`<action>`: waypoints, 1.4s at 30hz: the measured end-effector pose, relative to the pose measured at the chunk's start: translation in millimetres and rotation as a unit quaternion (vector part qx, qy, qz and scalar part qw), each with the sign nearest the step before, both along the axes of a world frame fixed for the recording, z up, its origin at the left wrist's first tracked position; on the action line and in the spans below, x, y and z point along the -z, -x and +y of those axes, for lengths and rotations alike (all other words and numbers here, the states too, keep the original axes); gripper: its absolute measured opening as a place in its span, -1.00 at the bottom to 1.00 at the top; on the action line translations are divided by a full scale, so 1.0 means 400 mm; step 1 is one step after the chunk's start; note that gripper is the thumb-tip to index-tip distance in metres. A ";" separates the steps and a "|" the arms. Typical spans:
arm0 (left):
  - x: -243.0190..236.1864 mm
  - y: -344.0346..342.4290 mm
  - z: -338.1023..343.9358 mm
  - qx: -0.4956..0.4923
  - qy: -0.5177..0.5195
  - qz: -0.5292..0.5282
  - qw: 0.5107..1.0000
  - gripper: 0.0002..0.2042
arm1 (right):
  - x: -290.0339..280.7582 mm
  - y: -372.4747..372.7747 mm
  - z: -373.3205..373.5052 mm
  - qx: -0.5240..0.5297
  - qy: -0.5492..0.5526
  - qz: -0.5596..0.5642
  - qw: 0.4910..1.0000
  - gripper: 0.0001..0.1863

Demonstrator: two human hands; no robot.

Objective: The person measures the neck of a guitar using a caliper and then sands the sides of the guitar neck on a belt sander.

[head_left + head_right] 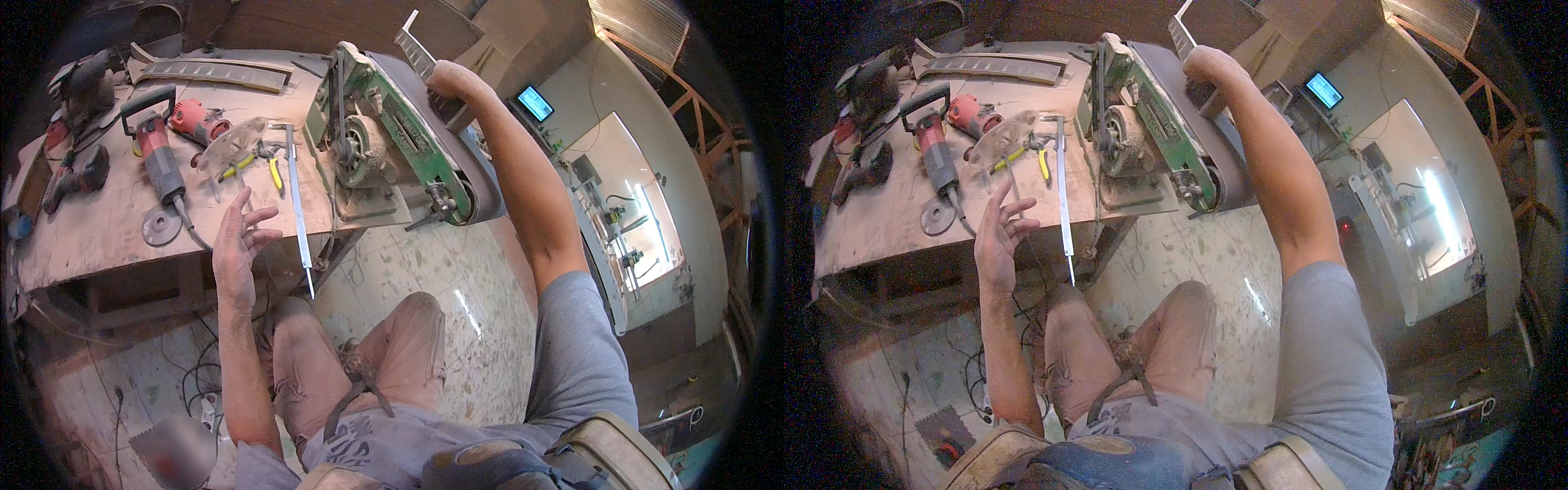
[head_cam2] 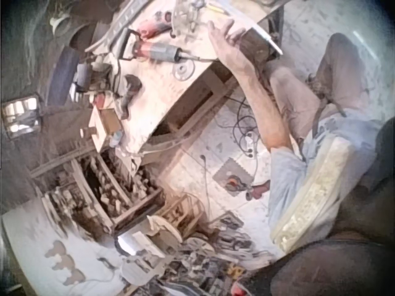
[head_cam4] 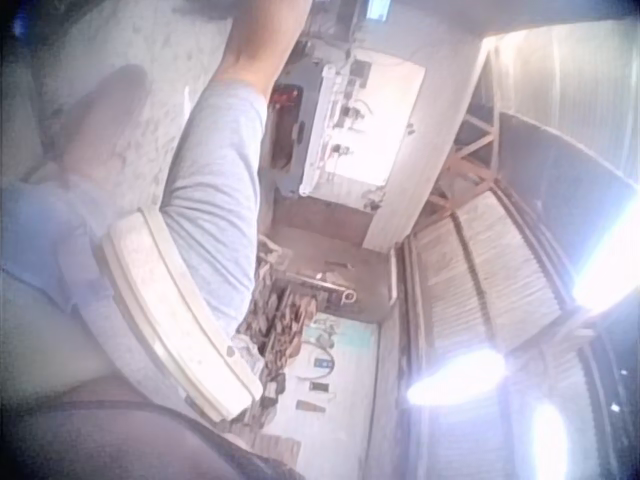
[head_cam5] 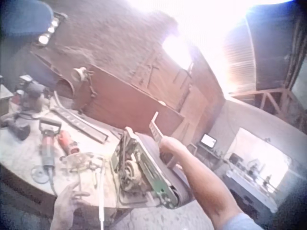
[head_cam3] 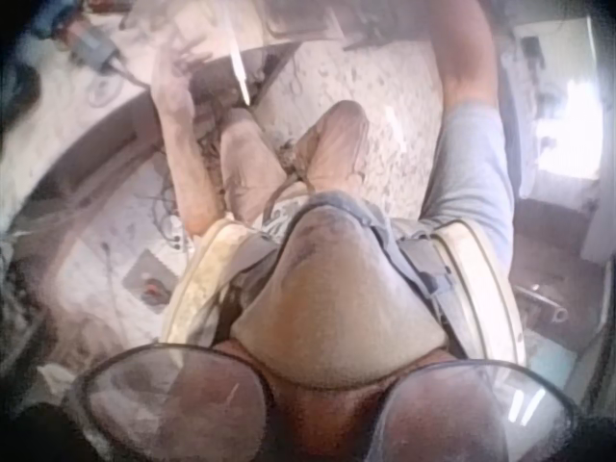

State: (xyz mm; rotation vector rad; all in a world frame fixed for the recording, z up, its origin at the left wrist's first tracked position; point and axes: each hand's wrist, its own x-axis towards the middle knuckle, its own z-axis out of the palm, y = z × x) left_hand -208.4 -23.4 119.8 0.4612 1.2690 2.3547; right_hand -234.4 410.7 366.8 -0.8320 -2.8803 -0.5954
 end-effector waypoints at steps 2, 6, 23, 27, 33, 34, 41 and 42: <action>0.000 -0.005 0.004 0.002 -0.003 -0.002 1.000 -0.42 | -0.001 -0.010 -0.010 0.000 0.001 0.001 1.000 -0.63; -0.013 -0.014 0.002 0.014 -0.015 -0.004 1.000 -0.42 | -0.009 -0.031 -0.036 0.002 -0.009 -0.026 1.000 -0.64; -0.028 -0.034 -0.009 0.036 -0.043 -0.009 0.998 -0.38 | 0.001 -0.109 -0.095 -0.029 0.024 -0.001 0.999 -0.66; -0.025 -0.034 -0.003 0.043 -0.045 -0.013 0.998 -0.37 | -0.027 -0.104 -0.186 -0.024 0.032 -0.021 0.999 -0.54; -0.027 -0.047 -0.014 0.054 -0.033 -0.009 0.998 -0.37 | -0.046 -0.130 -0.211 -0.079 0.041 -0.013 0.996 -0.41; -0.023 -0.044 -0.018 0.050 -0.029 -0.011 0.998 -0.38 | -0.046 -0.134 -0.216 -0.089 0.047 -0.011 0.995 -0.40; -0.010 -0.047 -0.008 0.051 -0.015 -0.012 0.999 -0.37 | -0.045 -0.258 -0.248 -0.176 0.074 0.025 0.981 -0.41; -0.008 -0.045 -0.006 0.050 -0.013 -0.009 0.999 -0.37 | -0.053 -0.280 -0.267 -0.178 0.085 0.021 0.980 -0.39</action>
